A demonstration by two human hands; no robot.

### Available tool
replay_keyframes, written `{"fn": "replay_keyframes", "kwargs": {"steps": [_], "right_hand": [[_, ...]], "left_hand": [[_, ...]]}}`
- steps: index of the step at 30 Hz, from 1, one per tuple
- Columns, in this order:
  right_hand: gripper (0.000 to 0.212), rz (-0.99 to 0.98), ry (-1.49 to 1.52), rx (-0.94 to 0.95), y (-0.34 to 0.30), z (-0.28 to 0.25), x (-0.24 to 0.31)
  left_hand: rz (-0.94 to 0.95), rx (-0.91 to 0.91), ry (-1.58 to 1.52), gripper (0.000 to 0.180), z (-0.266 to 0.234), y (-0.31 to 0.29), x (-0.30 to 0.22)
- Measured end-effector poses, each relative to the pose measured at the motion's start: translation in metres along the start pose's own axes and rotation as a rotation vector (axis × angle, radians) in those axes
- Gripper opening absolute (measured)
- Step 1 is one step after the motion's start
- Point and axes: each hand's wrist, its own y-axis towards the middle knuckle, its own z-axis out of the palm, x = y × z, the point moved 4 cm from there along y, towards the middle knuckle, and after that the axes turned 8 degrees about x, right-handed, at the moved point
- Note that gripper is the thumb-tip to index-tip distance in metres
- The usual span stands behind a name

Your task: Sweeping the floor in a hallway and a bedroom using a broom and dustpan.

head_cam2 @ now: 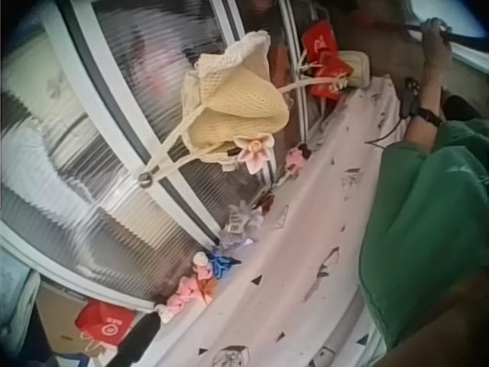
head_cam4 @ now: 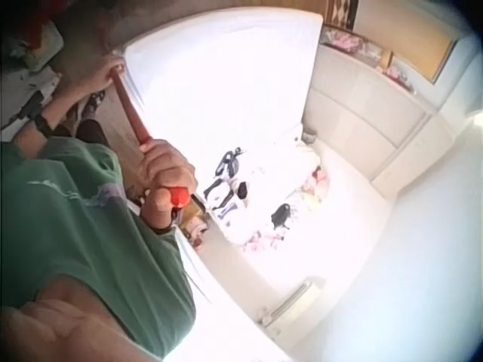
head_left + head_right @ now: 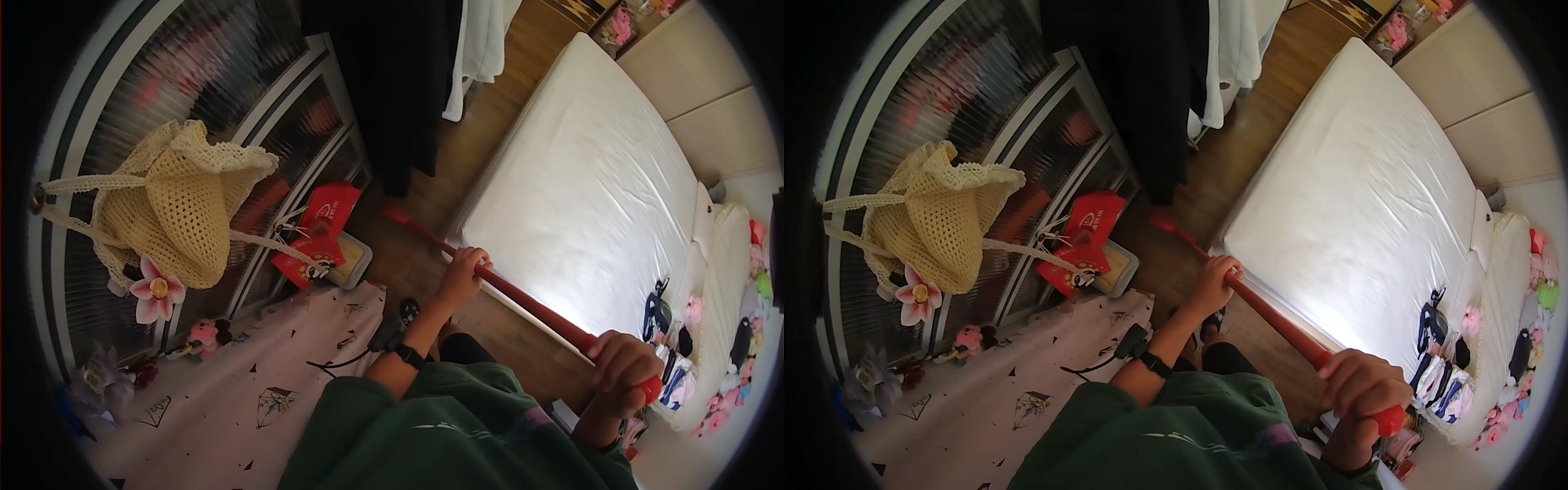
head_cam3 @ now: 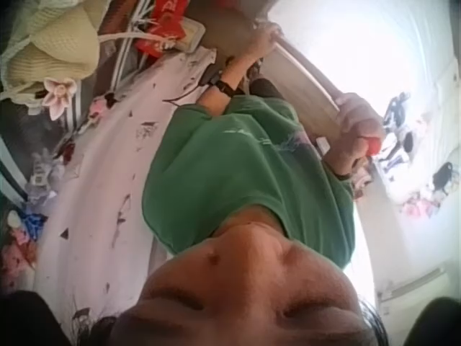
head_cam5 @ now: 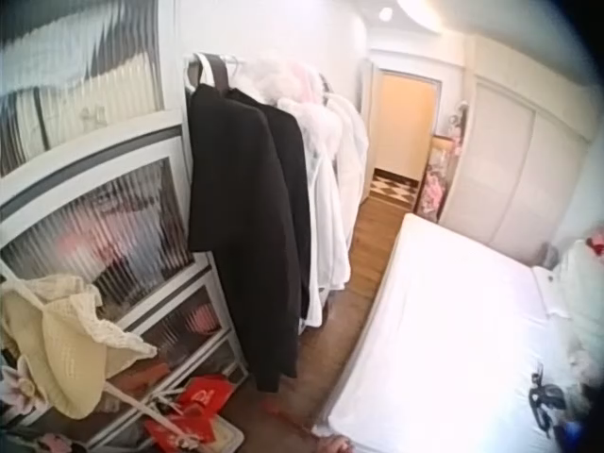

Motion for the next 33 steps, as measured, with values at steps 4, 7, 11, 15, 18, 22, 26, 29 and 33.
{"fn": "replay_keyframes", "kwargs": {"steps": [4, 7, 11, 15, 18, 22, 26, 29, 33], "right_hand": [[0.046, -0.067, 0.081, 0.085, 0.028, 0.023, -0.014], [0.043, -0.014, 0.132, 0.361, 0.066, 0.03, -0.045], [0.042, -0.056, 0.19, 0.406, 0.109, 0.027, -0.086], [0.044, 0.028, 0.267, 0.262, 0.153, -0.002, -0.113], [0.041, 0.02, 0.324, 0.331, 0.177, -0.005, -0.129], [0.041, -0.032, 0.306, 0.364, 0.197, -0.001, -0.144], [0.038, 0.155, 0.149, 0.371, 0.201, 0.014, -0.191], [0.037, 0.18, -0.01, 0.381, 0.196, 0.021, -0.215], [0.029, 0.318, 0.036, 0.463, 0.183, 0.026, -0.229]], "left_hand": [[0.03, -0.066, 0.024, 0.012, -0.018, 0.015, 0.006], [-0.08, -0.081, -0.133, 0.025, -0.021, 0.024, 0.05], [-0.344, -0.16, 0.192, 0.058, -0.034, -0.014, 0.13], [-1.076, 0.172, 0.475, 0.07, -0.077, -0.135, 0.213], [-1.418, 0.17, 0.742, 0.056, -0.103, -0.223, 0.224], [-1.613, 0.228, 0.679, 0.054, -0.105, -0.267, 0.224], [-1.525, 0.163, 0.783, 0.058, -0.116, -0.255, 0.228], [-1.464, 0.262, 1.052, 0.056, -0.148, -0.243, 0.235], [-1.671, 0.528, 1.396, 0.061, -0.229, -0.246, 0.238]]}}
